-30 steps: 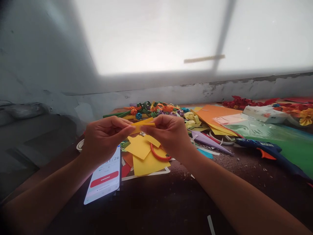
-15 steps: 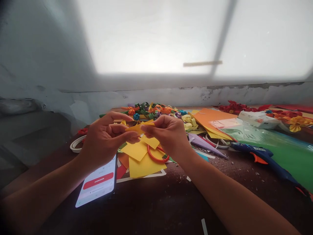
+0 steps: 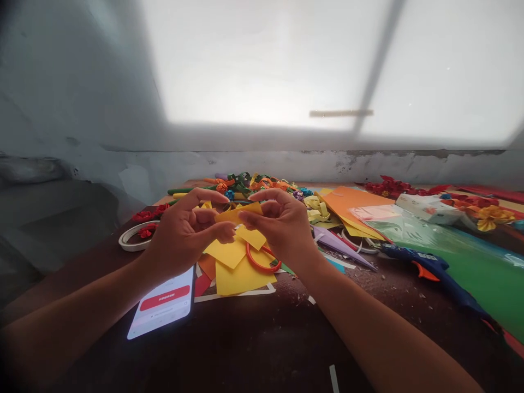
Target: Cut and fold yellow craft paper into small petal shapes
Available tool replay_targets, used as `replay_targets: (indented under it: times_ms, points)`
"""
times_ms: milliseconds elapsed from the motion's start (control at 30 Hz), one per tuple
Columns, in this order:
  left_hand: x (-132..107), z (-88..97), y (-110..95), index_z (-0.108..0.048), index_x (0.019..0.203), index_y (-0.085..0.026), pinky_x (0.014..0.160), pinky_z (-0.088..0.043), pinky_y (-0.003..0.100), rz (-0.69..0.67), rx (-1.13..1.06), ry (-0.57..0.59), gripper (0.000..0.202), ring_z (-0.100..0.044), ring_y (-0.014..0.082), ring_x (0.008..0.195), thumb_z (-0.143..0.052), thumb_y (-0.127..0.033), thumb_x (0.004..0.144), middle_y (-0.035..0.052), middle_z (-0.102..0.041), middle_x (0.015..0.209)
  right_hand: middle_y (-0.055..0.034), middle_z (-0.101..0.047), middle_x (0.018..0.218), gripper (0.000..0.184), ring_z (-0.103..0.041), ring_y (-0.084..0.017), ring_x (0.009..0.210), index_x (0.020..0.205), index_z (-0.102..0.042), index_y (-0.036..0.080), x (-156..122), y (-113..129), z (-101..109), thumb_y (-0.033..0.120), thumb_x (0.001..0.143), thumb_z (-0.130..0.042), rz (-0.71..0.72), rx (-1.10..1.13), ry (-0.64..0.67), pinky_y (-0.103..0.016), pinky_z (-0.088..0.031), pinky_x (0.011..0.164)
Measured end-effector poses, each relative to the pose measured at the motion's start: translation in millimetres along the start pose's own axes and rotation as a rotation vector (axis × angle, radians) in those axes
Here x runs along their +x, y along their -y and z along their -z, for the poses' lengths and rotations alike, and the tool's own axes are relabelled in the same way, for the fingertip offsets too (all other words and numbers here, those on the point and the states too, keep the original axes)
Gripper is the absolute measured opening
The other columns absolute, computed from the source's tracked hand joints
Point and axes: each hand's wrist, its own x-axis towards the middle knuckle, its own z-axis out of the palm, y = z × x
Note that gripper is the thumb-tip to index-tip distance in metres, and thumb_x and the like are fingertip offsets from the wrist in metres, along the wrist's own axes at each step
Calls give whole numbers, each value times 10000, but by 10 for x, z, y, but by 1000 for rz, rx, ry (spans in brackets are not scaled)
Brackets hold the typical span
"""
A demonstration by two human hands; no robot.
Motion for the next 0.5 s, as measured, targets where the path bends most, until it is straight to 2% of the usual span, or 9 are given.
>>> replay_targets:
  times_ms: [100, 200, 367, 500]
  points:
    - [12, 4, 21, -601, 1160, -207, 554, -580, 235, 26, -18, 27, 523, -763, 197, 645, -875, -353, 739, -20, -730, 655, 37, -707, 656, 587, -650, -135, 570, 1021, -677, 228, -7, 6, -7, 368, 540, -982, 3, 12, 25, -256, -520, 537]
    - [25, 10, 51, -615, 1196, -192, 594, -598, 260, 26, -25, 17, 512, -765, 199, 654, -849, -345, 767, 8, -755, 704, 21, -736, 732, 668, -663, -137, 621, 1114, -659, 230, -6, -6, -15, 380, 545, -974, -37, 23, 84, -263, -538, 577]
    - [41, 13, 57, -589, 1281, -184, 606, -594, 261, 67, -17, 64, 567, -753, 189, 646, -832, -307, 784, -2, -745, 677, 36, -699, 655, 629, -622, -131, 548, 1064, -662, 209, 2, -17, -7, 342, 536, -976, -50, -4, 43, -260, -501, 527]
    - [45, 13, 58, -580, 1280, -172, 606, -583, 238, 73, -32, 87, 581, -724, 155, 611, -843, -282, 774, -17, -734, 660, 85, -595, 570, 587, -550, -105, 512, 1097, -681, 215, -6, -23, 22, 285, 585, -957, -15, -37, 42, -231, -434, 489]
